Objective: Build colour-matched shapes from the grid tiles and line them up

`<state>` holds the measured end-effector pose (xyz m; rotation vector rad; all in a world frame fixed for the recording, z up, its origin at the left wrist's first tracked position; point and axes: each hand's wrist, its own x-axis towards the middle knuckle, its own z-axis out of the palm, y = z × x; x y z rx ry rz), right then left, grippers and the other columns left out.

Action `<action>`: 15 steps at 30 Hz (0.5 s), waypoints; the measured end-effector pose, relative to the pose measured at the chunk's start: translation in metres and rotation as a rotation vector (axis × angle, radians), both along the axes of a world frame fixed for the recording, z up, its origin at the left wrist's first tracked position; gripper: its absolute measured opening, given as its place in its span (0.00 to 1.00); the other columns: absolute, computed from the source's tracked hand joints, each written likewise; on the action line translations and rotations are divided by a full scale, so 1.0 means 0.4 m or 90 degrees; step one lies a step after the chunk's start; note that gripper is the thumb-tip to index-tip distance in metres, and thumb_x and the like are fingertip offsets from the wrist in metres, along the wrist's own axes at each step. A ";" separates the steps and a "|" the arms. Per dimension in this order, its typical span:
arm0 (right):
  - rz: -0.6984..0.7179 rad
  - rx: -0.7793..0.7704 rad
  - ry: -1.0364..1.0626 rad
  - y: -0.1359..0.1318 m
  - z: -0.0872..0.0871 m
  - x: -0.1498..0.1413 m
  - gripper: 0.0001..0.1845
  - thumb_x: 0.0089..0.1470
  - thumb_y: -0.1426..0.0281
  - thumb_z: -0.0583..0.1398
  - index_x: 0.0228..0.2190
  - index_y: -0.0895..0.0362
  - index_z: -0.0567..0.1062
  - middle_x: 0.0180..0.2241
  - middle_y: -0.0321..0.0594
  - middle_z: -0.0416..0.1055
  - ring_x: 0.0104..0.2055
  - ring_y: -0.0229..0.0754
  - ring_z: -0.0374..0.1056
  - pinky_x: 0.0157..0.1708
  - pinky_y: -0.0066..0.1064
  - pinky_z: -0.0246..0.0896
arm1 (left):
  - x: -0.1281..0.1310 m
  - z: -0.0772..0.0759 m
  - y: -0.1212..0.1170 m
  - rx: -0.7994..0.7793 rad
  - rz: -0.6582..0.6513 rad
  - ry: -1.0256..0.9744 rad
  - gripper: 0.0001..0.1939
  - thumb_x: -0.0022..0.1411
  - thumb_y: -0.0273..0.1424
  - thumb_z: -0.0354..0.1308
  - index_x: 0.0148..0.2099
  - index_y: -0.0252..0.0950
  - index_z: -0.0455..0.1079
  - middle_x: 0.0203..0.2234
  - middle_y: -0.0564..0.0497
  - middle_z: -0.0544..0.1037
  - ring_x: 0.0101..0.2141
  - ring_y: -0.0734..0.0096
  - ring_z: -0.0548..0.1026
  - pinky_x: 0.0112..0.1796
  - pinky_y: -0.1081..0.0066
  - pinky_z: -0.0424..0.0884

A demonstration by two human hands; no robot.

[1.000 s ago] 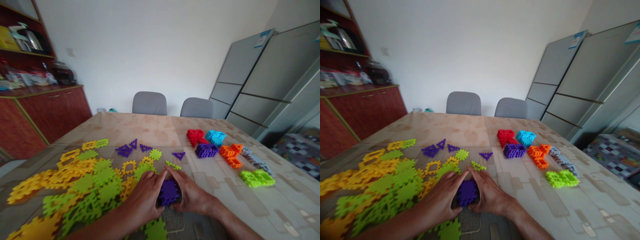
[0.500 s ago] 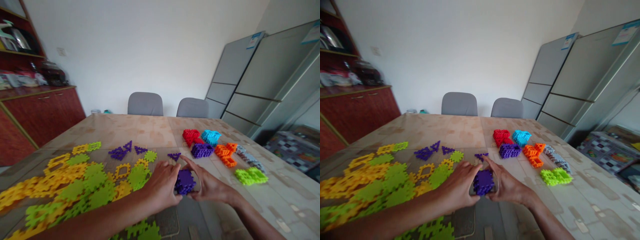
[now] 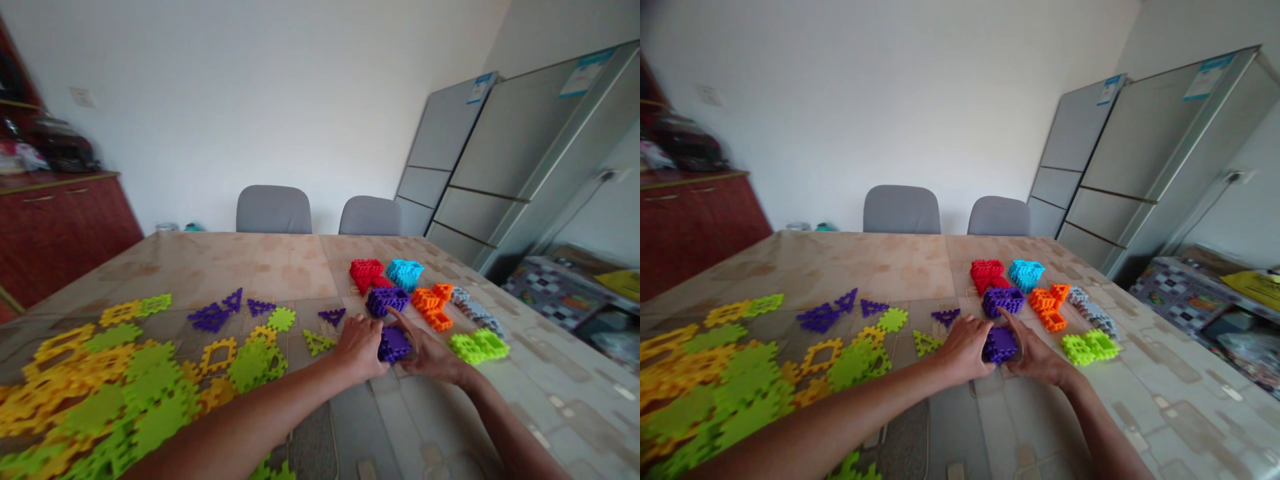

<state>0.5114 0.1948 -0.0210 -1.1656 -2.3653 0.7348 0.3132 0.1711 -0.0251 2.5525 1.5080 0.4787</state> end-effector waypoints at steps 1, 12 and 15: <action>0.014 -0.010 0.006 0.005 -0.001 0.003 0.52 0.42 0.71 0.65 0.66 0.57 0.50 0.55 0.49 0.68 0.56 0.52 0.65 0.55 0.47 0.60 | 0.003 -0.001 0.004 0.000 0.007 -0.003 0.23 0.61 0.44 0.62 0.52 0.34 0.67 0.44 0.45 0.74 0.47 0.56 0.72 0.48 0.52 0.69; -0.130 -0.021 -0.007 -0.021 -0.022 0.066 0.56 0.49 0.53 0.63 0.67 0.61 0.41 0.47 0.54 0.73 0.46 0.53 0.71 0.49 0.49 0.64 | -0.063 0.005 -0.070 -0.026 0.004 -0.134 0.32 0.55 0.28 0.66 0.60 0.33 0.61 0.52 0.41 0.73 0.53 0.55 0.70 0.56 0.55 0.65; -0.221 0.049 -0.088 -0.052 -0.023 0.000 0.55 0.50 0.53 0.62 0.67 0.62 0.42 0.45 0.53 0.74 0.47 0.56 0.70 0.47 0.49 0.64 | -0.126 0.021 -0.116 -0.031 -0.011 -0.181 0.32 0.55 0.22 0.60 0.61 0.38 0.59 0.56 0.45 0.71 0.57 0.60 0.67 0.58 0.57 0.63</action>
